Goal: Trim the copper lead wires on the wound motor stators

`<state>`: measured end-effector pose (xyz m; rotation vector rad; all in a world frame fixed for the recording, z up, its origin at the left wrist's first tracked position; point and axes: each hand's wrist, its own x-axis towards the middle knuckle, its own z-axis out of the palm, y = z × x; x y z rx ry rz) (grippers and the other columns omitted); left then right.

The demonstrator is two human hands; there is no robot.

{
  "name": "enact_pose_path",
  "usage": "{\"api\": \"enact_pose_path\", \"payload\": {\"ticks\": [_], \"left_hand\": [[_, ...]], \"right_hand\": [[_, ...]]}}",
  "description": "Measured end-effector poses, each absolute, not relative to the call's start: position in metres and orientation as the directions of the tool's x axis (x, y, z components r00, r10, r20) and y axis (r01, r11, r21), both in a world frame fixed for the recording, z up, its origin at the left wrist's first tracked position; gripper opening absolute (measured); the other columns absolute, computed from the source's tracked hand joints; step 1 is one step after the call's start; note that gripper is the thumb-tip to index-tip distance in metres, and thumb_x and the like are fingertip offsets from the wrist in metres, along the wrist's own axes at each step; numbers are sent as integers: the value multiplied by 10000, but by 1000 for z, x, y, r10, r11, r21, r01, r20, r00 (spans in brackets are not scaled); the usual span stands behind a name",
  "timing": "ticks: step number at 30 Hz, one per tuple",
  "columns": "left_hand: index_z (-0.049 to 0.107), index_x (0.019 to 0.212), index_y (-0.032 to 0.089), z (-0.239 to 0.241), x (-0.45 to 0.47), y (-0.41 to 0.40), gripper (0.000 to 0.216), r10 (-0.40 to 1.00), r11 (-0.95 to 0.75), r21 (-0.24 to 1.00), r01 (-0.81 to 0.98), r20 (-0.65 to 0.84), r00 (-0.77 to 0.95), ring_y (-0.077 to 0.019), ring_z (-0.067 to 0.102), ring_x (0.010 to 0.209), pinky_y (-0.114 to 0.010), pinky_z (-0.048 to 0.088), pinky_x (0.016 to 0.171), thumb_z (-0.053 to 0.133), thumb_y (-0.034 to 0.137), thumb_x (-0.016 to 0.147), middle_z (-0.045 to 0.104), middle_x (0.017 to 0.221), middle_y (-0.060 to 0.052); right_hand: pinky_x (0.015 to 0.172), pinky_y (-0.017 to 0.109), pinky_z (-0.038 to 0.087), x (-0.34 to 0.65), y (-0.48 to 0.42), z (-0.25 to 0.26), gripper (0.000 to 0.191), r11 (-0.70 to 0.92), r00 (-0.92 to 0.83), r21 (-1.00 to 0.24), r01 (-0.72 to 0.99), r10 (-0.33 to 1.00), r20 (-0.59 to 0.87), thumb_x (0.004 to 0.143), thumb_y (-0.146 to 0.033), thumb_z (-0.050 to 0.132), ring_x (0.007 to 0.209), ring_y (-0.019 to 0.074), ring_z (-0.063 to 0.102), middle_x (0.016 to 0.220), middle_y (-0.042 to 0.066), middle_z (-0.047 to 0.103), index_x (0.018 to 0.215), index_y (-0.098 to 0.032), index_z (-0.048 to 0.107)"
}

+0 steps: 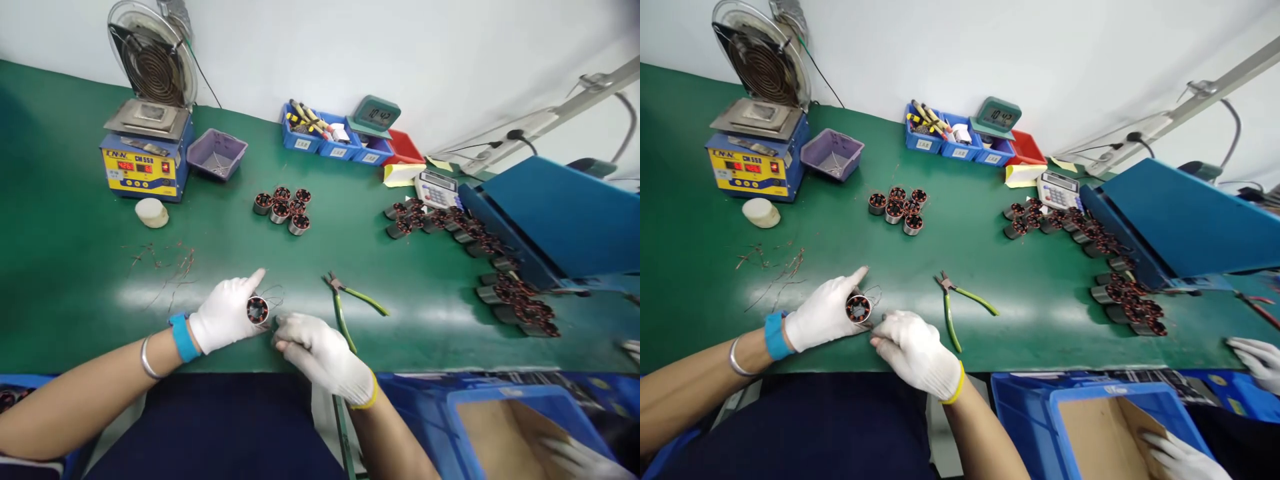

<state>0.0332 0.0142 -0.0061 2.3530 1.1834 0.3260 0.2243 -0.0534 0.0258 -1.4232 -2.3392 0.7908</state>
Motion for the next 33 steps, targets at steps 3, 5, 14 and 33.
{"api": "enact_pose_path", "payload": {"ticks": [3,5,14,33], "left_hand": [[365,1404,91,-2,38,13,918,821,-496,468,731,-21,570,-327,626,932,-428,496,820,675,561,679,647,1015,-153],[322,1430,103,-1,35,13,1036,827,-482,481,733,-27,561,-344,608,982,-438,490,843,724,571,599,628,1094,-163],[147,1491,152,-6,15,23,865,697,-512,710,484,14,717,-252,626,1033,-393,483,901,535,221,722,660,1175,-85],[564,1209,152,2,31,8,695,838,-472,634,612,107,536,-297,610,961,-426,514,859,718,468,610,631,1044,-115]], "right_hand": [[840,353,512,233,-64,32,157,386,-334,-647,658,919,209,919,-232,471,898,198,629,840,36,654,898,-222,626],[974,488,443,233,-69,33,178,408,-178,-519,751,883,435,877,-297,570,1051,265,589,934,67,653,1036,-222,600],[1023,603,287,179,-47,24,81,475,-349,-170,863,806,478,852,-187,567,993,256,598,819,30,676,899,-220,623],[824,410,461,209,-69,-16,80,336,-247,-154,929,875,417,837,-155,515,1047,275,532,947,95,623,888,-183,570]]}}
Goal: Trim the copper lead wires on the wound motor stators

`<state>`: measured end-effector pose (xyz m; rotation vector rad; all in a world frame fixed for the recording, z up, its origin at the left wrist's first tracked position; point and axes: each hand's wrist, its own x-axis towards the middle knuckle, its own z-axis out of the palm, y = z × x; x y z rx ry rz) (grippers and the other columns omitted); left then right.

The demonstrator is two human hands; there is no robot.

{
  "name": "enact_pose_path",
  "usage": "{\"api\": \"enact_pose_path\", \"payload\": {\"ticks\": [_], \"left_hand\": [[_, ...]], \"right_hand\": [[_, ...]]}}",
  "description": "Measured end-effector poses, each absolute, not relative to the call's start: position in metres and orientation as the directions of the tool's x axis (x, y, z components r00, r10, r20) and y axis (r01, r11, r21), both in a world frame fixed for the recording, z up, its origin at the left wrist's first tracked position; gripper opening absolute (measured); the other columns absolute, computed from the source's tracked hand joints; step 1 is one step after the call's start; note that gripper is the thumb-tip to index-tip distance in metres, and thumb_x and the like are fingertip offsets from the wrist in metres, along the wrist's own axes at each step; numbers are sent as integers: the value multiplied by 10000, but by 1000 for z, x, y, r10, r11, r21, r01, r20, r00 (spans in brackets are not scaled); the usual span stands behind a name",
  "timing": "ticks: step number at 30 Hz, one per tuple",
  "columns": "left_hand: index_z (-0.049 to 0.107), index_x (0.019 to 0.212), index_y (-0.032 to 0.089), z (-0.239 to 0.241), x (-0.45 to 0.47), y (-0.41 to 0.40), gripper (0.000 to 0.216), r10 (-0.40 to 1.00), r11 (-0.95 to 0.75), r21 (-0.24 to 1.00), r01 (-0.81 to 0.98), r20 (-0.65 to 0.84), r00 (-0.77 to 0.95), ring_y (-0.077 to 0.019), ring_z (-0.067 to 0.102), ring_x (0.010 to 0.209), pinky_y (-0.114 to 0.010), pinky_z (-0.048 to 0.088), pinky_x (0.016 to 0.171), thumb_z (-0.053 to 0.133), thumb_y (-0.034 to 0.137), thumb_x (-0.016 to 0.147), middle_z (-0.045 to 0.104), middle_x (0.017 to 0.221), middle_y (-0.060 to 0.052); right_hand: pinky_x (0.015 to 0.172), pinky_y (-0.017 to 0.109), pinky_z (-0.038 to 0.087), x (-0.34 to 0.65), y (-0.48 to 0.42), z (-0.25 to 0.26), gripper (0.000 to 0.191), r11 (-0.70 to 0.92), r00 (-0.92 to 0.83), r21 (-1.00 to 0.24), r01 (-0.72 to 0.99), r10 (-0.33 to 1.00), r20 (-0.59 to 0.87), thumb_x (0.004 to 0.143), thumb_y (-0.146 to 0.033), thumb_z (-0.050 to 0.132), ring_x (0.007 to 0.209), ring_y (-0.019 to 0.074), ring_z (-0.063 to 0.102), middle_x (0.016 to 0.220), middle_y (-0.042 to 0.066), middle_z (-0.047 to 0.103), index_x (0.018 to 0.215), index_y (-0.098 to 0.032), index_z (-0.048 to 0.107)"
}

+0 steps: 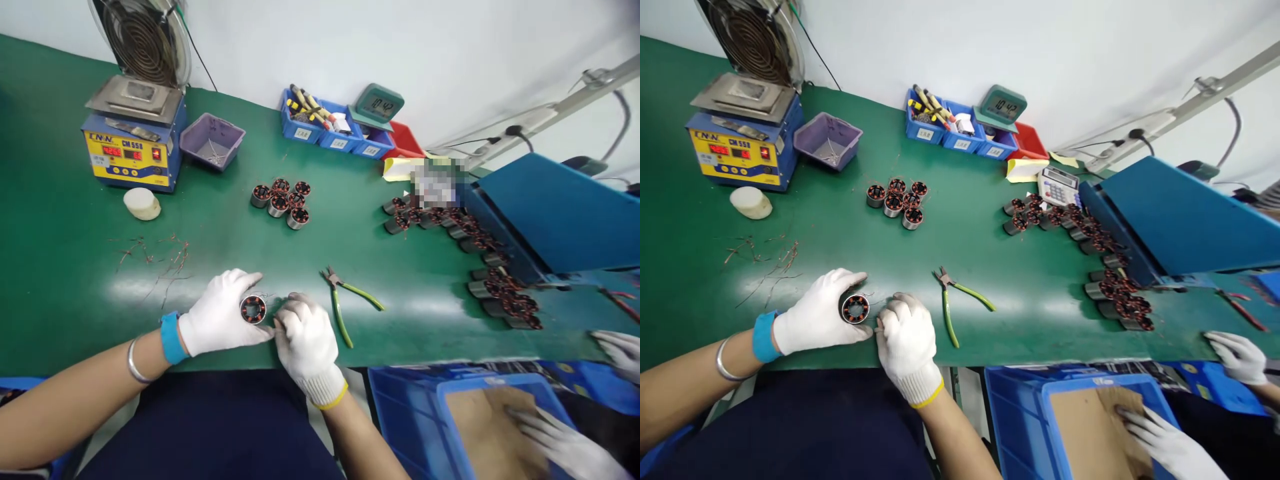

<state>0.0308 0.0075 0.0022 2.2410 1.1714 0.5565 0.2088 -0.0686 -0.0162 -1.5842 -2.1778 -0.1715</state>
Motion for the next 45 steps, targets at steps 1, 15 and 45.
{"api": "enact_pose_path", "payload": {"ticks": [1,15,45], "left_hand": [[592,1148,166,2,30,7,565,861,-440,687,578,139,490,-273,615,959,-409,515,873,686,431,657,636,1036,-101],[465,1311,179,20,16,4,646,704,-656,663,360,367,608,-341,376,1347,-531,284,1139,678,307,715,442,1438,-142],[609,938,205,0,28,19,332,523,-820,304,484,59,850,-184,590,787,-297,449,668,628,510,809,611,966,-42]], "right_hand": [[807,398,454,209,-70,-17,79,339,-255,-158,927,882,397,833,-163,521,1023,270,534,976,95,625,891,-183,572],[708,344,410,214,-72,0,63,309,-273,-265,913,948,167,842,-191,519,770,217,530,868,62,612,810,-190,574],[970,346,423,216,-93,8,171,357,-367,-608,710,923,113,835,-152,523,935,197,610,841,42,674,833,-222,679]]}}
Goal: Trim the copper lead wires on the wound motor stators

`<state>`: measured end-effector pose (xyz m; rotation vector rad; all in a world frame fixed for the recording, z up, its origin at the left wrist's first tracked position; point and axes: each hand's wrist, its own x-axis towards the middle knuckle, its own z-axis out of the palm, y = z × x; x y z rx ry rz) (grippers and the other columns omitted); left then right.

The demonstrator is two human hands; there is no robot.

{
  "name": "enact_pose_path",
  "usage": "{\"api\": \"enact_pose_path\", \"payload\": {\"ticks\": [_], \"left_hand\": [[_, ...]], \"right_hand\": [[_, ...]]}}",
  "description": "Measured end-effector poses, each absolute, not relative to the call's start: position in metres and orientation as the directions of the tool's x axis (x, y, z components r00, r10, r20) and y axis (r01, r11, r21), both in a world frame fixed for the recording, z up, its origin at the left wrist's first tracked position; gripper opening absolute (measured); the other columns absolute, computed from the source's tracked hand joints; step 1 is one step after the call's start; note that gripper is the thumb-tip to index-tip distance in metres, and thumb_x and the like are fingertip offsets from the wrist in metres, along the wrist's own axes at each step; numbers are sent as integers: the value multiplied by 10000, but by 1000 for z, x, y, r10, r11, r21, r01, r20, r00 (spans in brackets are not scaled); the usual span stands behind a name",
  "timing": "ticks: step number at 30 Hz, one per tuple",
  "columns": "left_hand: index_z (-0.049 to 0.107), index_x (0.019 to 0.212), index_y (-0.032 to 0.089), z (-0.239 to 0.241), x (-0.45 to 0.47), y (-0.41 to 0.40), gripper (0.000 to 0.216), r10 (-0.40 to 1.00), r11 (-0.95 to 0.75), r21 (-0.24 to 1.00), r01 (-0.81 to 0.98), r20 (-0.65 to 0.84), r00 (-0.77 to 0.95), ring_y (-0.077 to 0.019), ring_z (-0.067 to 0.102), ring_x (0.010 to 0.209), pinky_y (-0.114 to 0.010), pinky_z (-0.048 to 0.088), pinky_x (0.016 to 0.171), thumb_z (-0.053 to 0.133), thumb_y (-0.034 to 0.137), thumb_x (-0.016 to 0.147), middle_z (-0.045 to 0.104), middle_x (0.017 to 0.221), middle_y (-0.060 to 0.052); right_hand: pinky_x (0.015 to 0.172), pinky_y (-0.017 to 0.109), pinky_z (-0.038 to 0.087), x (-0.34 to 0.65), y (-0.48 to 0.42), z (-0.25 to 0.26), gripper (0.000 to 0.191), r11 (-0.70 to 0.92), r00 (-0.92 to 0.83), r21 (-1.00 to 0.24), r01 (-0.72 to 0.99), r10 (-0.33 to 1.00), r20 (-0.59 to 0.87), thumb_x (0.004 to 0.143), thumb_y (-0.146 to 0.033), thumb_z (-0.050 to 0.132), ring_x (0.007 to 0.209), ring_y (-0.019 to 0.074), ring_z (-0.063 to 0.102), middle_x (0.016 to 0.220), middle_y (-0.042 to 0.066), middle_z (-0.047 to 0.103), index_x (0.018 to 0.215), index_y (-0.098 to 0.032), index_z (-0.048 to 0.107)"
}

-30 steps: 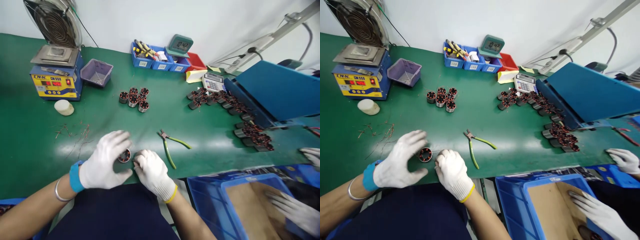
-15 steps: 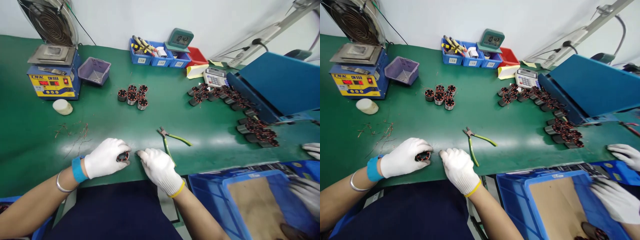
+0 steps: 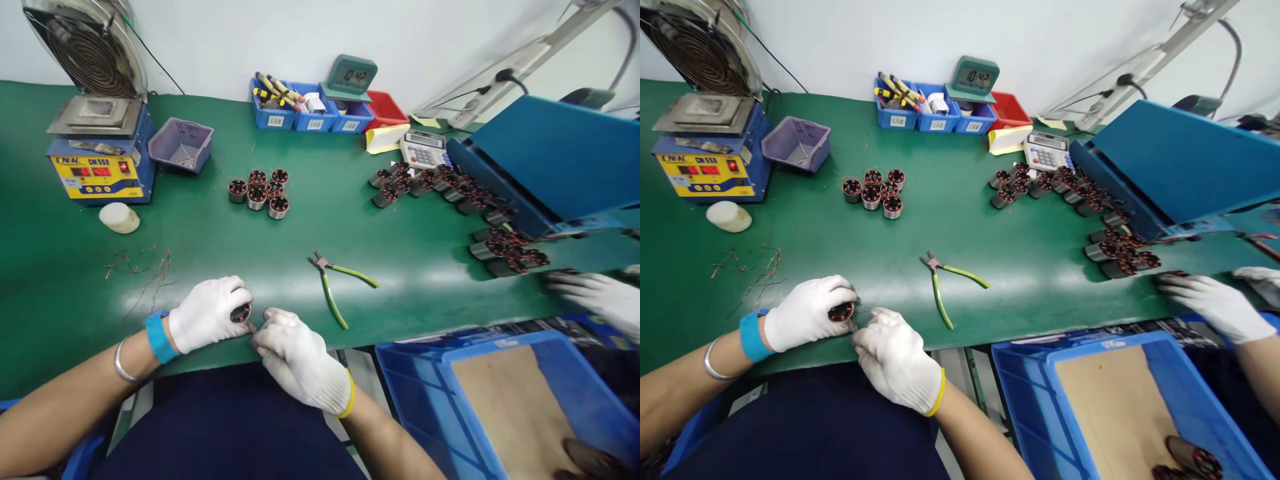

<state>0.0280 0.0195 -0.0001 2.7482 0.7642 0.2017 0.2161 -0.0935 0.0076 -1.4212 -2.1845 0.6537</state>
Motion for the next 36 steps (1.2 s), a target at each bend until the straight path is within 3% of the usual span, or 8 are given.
{"api": "enact_pose_path", "payload": {"ticks": [3,7,9,12,16,25,31,36], "left_hand": [[606,892,200,1,29,17,344,527,-834,230,502,62,847,-174,587,728,-292,428,619,585,537,827,606,925,-43],[606,849,195,0,30,16,348,541,-831,223,510,107,834,-167,578,680,-285,399,582,559,540,830,599,840,-37],[603,825,194,0,31,16,307,551,-825,226,518,119,826,-162,569,653,-284,389,570,545,495,835,598,802,-33],[603,796,180,0,33,17,235,559,-821,228,523,138,817,-173,560,643,-299,394,578,526,400,832,595,759,-43],[601,795,166,2,35,16,238,559,-817,256,516,138,817,-202,562,703,-326,419,631,533,389,836,603,772,-65],[567,864,171,2,34,5,76,609,-726,463,509,87,789,-217,536,842,-358,447,751,508,164,817,606,928,-72],[537,822,178,0,34,2,240,645,-602,667,440,80,760,-210,524,838,-379,445,781,374,300,948,592,897,-73],[539,756,186,9,39,14,267,706,-280,813,511,-187,683,-190,564,735,-334,455,705,416,372,904,613,772,-36]], "right_hand": [[1045,399,387,230,-88,21,141,395,-410,-717,575,897,166,842,-223,559,957,204,617,855,31,676,937,-226,664],[1058,530,331,241,-67,27,375,229,-72,-601,766,959,273,789,-400,657,1119,303,539,902,86,648,1090,-181,610],[1094,576,234,235,-56,21,315,254,-124,-538,804,956,267,791,-398,660,1116,299,540,964,94,649,1025,-189,626],[1130,540,186,221,-45,7,72,362,-284,-618,698,932,225,835,-254,587,978,212,606,890,43,671,790,-207,618],[1127,504,238,215,-41,-5,158,359,-219,-693,625,933,285,815,-183,536,875,173,621,833,39,663,659,-206,545],[1109,509,280,220,-40,-10,145,375,-171,-624,686,916,362,791,-198,532,869,183,624,825,48,667,646,-212,535],[1084,460,323,217,-46,-9,152,437,-242,-502,746,881,407,792,-220,530,842,183,619,779,34,675,646,-206,566],[757,366,479,210,-63,-7,141,452,-363,-279,847,877,315,750,-252,567,830,216,592,726,48,633,624,-194,546]]}}
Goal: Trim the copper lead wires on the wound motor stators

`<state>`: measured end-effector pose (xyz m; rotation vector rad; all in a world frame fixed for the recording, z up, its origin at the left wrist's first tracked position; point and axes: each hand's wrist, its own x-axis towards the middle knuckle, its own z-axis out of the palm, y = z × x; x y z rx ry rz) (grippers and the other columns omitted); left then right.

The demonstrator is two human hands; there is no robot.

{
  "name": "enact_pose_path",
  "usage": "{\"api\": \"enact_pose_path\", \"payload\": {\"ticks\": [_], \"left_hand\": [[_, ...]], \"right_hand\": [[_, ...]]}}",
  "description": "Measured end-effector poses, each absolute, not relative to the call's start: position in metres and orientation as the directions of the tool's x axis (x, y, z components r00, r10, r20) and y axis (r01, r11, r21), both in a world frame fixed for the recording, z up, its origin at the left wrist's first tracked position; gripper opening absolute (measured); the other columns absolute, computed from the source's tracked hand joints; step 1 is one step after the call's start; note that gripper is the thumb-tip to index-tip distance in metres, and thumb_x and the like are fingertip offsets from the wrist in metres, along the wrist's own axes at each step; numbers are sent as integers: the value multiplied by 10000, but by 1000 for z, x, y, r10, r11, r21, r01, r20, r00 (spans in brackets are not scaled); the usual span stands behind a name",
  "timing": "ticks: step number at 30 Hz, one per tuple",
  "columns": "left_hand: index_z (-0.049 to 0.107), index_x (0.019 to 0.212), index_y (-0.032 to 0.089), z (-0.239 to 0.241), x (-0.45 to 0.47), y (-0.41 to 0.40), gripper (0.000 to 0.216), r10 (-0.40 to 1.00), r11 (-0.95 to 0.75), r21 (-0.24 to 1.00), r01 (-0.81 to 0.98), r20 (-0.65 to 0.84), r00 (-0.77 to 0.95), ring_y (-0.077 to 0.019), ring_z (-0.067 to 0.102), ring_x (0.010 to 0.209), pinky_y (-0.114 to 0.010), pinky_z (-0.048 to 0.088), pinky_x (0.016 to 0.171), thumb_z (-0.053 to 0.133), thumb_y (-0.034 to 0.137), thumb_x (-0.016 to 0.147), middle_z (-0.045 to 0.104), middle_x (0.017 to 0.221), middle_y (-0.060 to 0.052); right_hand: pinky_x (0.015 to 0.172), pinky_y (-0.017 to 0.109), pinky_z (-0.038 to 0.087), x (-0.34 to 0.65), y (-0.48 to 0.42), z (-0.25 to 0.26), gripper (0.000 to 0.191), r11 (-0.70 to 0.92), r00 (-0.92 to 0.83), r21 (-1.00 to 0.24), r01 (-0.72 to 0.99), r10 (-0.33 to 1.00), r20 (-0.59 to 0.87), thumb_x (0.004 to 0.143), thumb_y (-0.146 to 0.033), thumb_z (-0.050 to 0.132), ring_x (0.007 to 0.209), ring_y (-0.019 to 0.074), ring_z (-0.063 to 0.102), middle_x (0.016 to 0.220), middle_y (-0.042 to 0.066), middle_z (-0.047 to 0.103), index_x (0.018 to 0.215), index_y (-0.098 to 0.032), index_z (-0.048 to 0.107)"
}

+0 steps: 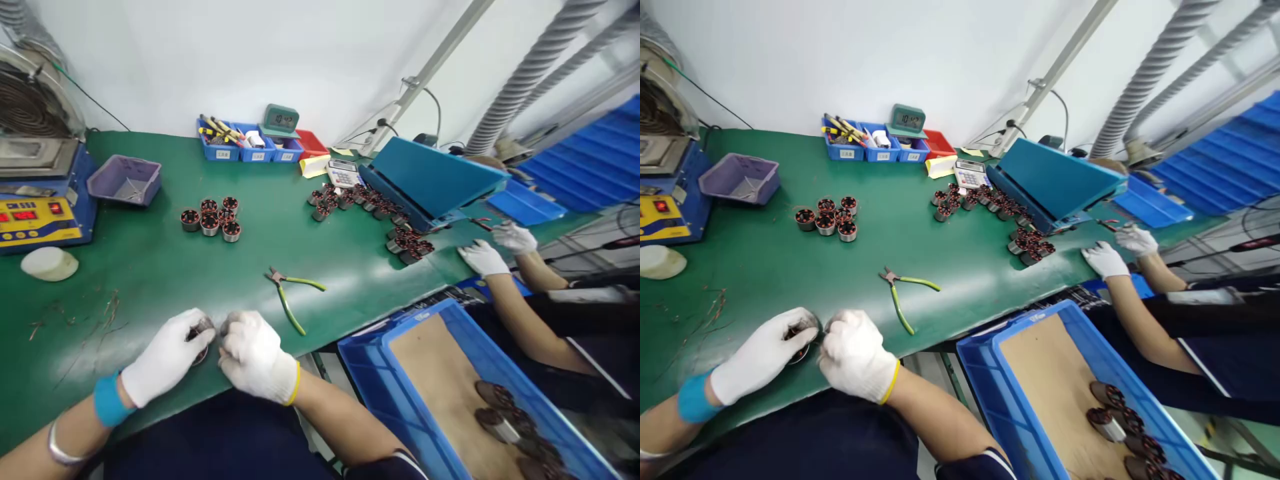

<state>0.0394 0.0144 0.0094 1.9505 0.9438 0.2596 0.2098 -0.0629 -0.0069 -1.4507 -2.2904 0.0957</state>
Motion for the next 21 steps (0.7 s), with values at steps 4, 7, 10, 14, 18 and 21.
{"api": "enact_pose_path", "payload": {"ticks": [4,7,10,14,18,21], "left_hand": [[506,649,185,25,47,30,275,590,-205,742,638,-426,685,-161,521,575,-276,381,541,504,406,814,570,598,0],[498,586,178,31,57,39,185,515,-223,686,693,-520,681,-137,485,508,-244,332,478,552,301,713,539,525,19],[522,587,177,33,62,45,126,498,-240,670,702,-535,682,-141,505,504,-234,346,460,550,262,676,542,511,29],[619,999,181,42,46,48,316,500,-211,812,543,-388,774,-222,655,865,-309,523,734,538,392,779,707,961,-57],[439,1307,196,48,16,34,737,548,-335,792,511,-278,789,-277,579,1116,-386,491,937,683,328,624,575,1284,-113],[535,1133,183,43,10,17,641,613,-545,587,599,-208,762,-283,608,950,-381,510,810,734,274,531,623,1089,-94]], "right_hand": [[526,320,405,194,-77,9,158,494,-462,-119,861,858,223,780,-321,558,723,227,564,774,57,617,706,-182,565],[471,316,368,185,-78,21,146,480,-459,-109,871,872,168,814,-311,534,646,195,548,885,63,636,746,-187,570],[501,310,384,189,-73,20,188,593,-566,-118,797,800,200,855,-345,515,740,207,580,820,41,631,746,-206,578],[654,327,468,209,-70,7,441,625,-532,-224,748,766,360,882,-593,478,876,219,603,931,72,661,1023,-200,620],[806,368,477,223,-66,0,626,601,-495,-282,748,788,365,884,-550,529,1073,262,579,1295,176,557,1343,-131,456],[795,362,474,221,-59,-2,580,611,-546,-241,754,788,285,912,-481,516,1067,260,585,1369,172,514,1378,-147,430]]}}
